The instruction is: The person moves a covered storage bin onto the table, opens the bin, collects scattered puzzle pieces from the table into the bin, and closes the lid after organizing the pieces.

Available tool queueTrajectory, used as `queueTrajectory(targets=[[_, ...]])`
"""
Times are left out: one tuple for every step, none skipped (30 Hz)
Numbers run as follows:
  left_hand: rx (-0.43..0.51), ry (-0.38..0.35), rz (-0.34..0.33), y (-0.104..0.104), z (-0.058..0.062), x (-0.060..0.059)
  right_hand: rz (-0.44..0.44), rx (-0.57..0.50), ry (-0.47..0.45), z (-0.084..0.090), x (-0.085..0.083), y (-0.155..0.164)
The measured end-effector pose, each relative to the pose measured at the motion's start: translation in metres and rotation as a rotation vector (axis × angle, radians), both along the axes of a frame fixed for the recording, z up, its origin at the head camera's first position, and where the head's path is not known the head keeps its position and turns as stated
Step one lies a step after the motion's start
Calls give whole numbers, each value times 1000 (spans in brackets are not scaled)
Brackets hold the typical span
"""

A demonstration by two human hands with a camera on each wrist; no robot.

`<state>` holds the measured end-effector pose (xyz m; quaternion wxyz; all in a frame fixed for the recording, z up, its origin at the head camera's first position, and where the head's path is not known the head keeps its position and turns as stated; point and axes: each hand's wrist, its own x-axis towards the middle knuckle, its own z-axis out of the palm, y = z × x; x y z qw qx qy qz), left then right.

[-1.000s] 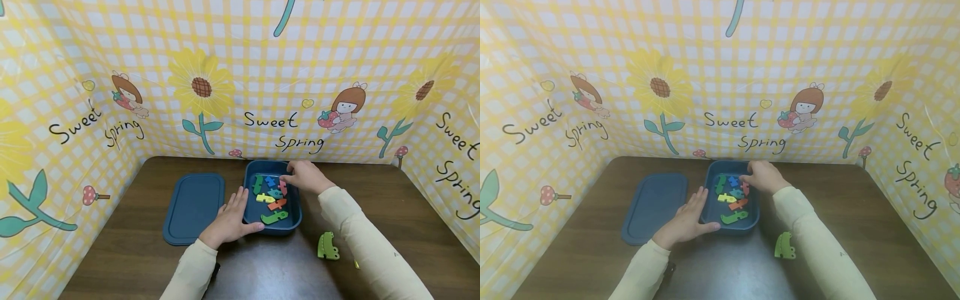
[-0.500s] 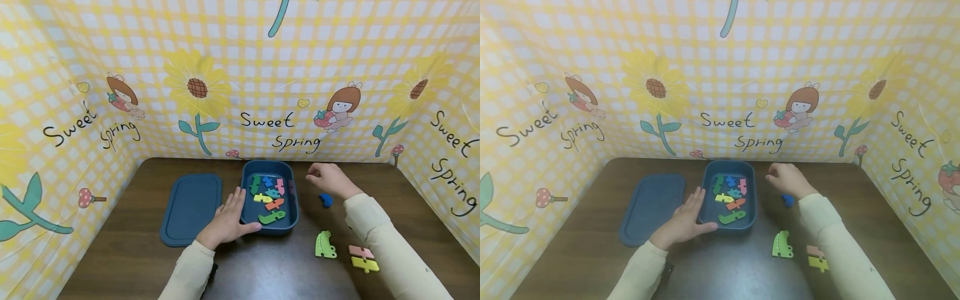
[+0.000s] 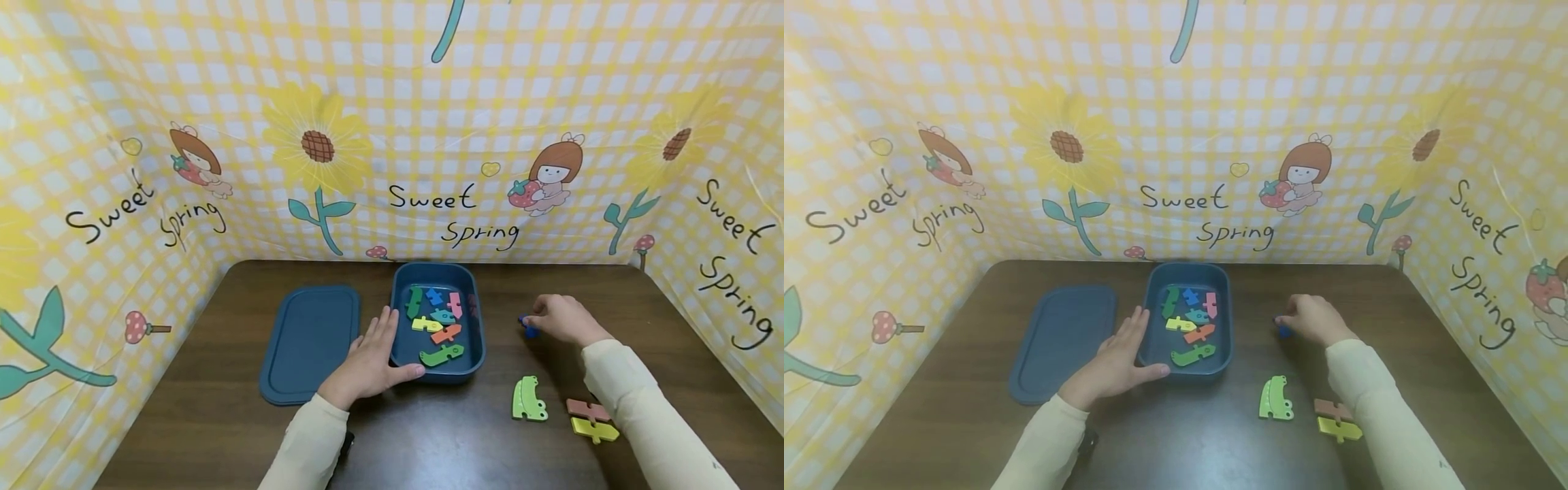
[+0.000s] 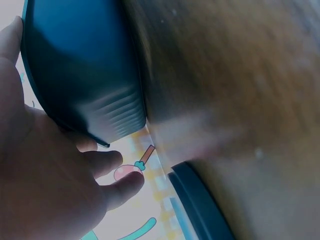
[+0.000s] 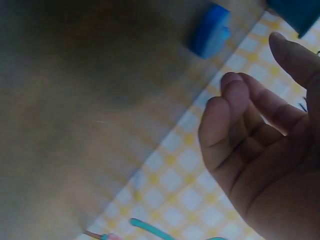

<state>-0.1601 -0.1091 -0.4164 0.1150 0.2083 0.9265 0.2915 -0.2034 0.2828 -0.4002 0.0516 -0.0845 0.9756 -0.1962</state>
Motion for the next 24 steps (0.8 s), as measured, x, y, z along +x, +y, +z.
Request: queueTrajectory(targets=[[2, -1, 1, 0, 0, 0, -7, 6, -18, -4, 1, 2], [3, -3, 2, 0, 0, 0, -13, 10, -34, -7, 1, 4], [5, -5, 3, 0, -1, 0, -18, 10, -50, -10, 2, 5], [6, -6, 4, -1, -1, 0, -22, 8, -66, -12, 3, 6], [5, -7, 5, -1, -2, 1, -25, 9, -81, -14, 3, 6], [5, -6, 5, -1, -3, 1, -27, 11, -91, -16, 4, 6], [6, -4, 6, -2, -3, 1, -28, 14, -99, -17, 4, 6], [8, -2, 7, -2, -4, 1, -29, 18, -100, -19, 5, 5], [9, -1, 8, -2, -4, 1, -31, 22, -100, -20, 5, 4], [10, 0, 7, -2, -5, 1, -32, 28, -98, -20, 5, 4], [13, 0, 7, -2, -5, 1, -32, 34, -95, -20, 6, 3], [15, 0, 7, -2, -4, 1, -30, 39, -90, -20, 6, 2], [16, 1, 6, -2, -4, 1, -30, 43, -86, -20, 6, 1], [16, 2, 4, -2, -4, 1, -30, 48, -84, -20, 6, 1], [15, 1, 3, -2, -4, 1, -29, 50, -82, -20, 6, 1], [14, 1, 1, -2, -4, 1, -25, 51, -77, -20, 7, 1], [15, 1, 1, -2, -3, 1, -22, 53, -72, -20, 7, 2], [14, 1, 0, -2, -3, 1, -20, 54, -65, -20, 7, 2], [15, 1, 0, -2, -3, 1, -19, 55, -59, -20, 7, 3], [15, 1, 0, -2, -3, 0, -15, 55, -51, -20, 7, 3], [15, 0, 0, -2, -3, 0, -9, 54, -42, -20, 7, 3], [16, 0, 0, -2, -3, 0, -2, 53, -31, -20, 6, 3], [15, 0, 1, -2, -3, 0, 1, 54, -23, -21, 6, 3], [13, 1, 1, -2, -3, 0, 5, 53, -17, -21, 6, 3]])
